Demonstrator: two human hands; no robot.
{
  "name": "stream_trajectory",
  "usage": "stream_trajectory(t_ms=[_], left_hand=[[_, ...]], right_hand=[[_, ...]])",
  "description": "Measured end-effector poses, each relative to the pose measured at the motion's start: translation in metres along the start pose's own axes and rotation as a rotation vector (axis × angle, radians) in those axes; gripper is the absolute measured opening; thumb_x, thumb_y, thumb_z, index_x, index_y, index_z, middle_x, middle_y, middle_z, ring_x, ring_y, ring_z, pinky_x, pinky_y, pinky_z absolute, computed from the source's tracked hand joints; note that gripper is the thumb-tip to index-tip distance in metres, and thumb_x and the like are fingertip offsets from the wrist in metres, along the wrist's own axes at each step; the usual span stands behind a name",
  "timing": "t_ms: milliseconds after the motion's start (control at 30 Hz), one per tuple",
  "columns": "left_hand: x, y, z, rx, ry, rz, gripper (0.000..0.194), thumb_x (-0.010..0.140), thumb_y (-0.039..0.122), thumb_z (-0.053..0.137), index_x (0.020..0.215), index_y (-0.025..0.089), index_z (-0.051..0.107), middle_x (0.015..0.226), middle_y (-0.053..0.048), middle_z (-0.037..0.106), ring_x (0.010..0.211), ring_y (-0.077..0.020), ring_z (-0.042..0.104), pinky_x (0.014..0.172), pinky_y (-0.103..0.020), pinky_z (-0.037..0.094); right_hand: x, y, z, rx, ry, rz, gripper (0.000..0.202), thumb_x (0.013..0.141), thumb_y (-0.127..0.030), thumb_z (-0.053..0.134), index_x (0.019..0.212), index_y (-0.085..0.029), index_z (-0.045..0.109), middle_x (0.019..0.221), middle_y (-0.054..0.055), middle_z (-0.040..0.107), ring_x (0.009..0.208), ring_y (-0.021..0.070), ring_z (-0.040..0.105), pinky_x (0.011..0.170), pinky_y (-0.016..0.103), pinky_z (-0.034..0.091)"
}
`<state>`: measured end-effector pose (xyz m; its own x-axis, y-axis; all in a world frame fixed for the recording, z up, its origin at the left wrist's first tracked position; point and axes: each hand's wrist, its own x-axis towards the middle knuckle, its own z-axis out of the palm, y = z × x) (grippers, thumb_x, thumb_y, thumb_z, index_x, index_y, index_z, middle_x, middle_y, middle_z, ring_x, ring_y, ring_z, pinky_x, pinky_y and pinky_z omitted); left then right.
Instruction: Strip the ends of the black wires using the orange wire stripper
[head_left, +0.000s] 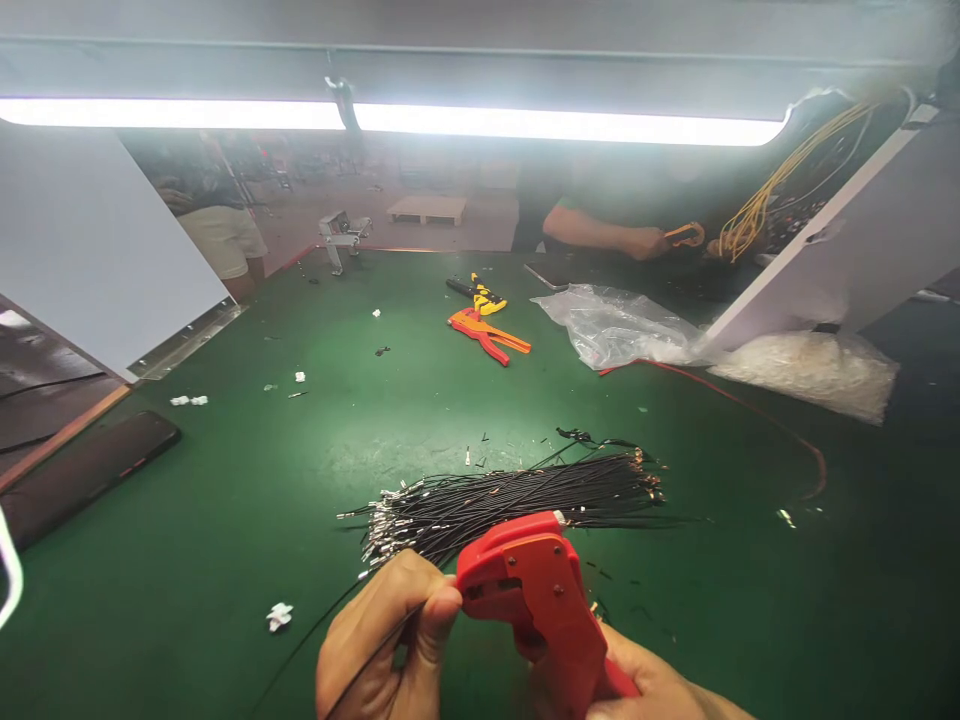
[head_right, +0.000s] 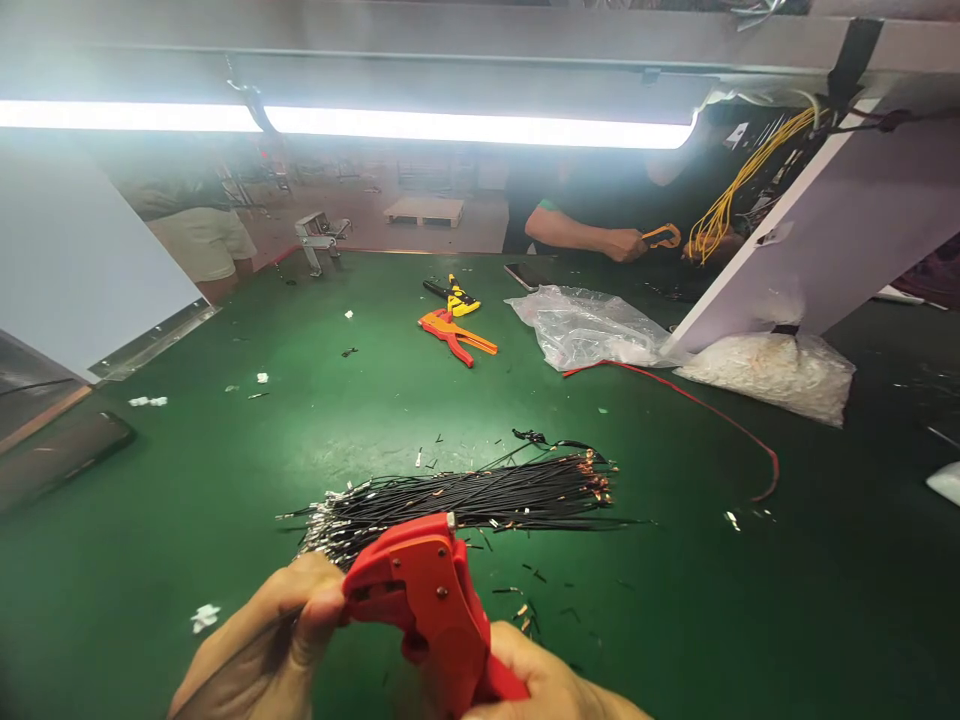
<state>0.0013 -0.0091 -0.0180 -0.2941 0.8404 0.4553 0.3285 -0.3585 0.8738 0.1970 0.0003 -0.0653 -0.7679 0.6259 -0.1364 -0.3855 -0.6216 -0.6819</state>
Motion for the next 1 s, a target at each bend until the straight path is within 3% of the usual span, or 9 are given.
stream_trajectory(t_ms=[300,500,633,867,1000], left_hand=[[-0.001,-0.003,0.0,0.012,-0.023,-0.026,0.031,0.098,0.039,0.059,0.071,0.023,0.062,0.062,0.005,0.054,0.055,-0.011,0.049,0.054,-0.024,0.037],[-0.002,-0.005,0.002,-0.059,-0.017,-0.046,0.03,0.097,0.038,0.06,0.072,0.023,0.063,0.063,0.003,0.053,0.056,-0.0125,0.05,0.053,-0.025,0.038],[-0.002,-0.005,0.001,-0.071,-0.047,-0.032,0.025,0.098,0.035,0.06,0.076,0.024,0.067,0.064,0.003,0.055,0.056,-0.0125,0.051,0.053,-0.025,0.037],[-0.001,-0.006,0.001,-0.039,-0.058,-0.027,0.03,0.099,0.038,0.058,0.073,0.023,0.065,0.065,0.002,0.054,0.057,-0.0134,0.05,0.055,-0.027,0.037],[-0.003,-0.008,0.002,0.008,-0.074,-0.009,0.036,0.1,0.041,0.054,0.071,0.022,0.062,0.062,0.002,0.051,0.054,-0.0125,0.046,0.053,-0.027,0.034]], right_hand=[[0.0,-0.004,0.002,-0.09,-0.079,-0.104,0.036,0.082,-0.043,0.076,0.091,-0.011,0.061,0.064,-0.006,0.041,0.047,0.0035,0.026,0.04,0.019,0.017],[0.0,0.007,-0.017,-0.163,-0.186,-0.107,0.049,0.092,-0.051,0.066,0.116,-0.008,0.061,0.073,-0.001,0.045,0.053,0.0053,0.033,0.043,0.015,0.026],[0.001,0.007,-0.019,-0.189,-0.207,-0.131,0.047,0.092,-0.056,0.064,0.107,-0.011,0.061,0.07,-0.003,0.043,0.049,0.0042,0.031,0.04,0.014,0.024],[-0.001,0.003,-0.013,-0.245,-0.083,-0.035,0.057,0.082,-0.07,0.066,0.085,-0.013,0.06,0.063,-0.005,0.041,0.045,0.0038,0.028,0.038,0.018,0.019],[-0.005,0.0,-0.008,-0.224,0.005,-0.051,0.06,0.078,-0.071,0.071,0.089,-0.012,0.062,0.062,-0.007,0.037,0.045,0.0029,0.022,0.039,0.018,0.016]])
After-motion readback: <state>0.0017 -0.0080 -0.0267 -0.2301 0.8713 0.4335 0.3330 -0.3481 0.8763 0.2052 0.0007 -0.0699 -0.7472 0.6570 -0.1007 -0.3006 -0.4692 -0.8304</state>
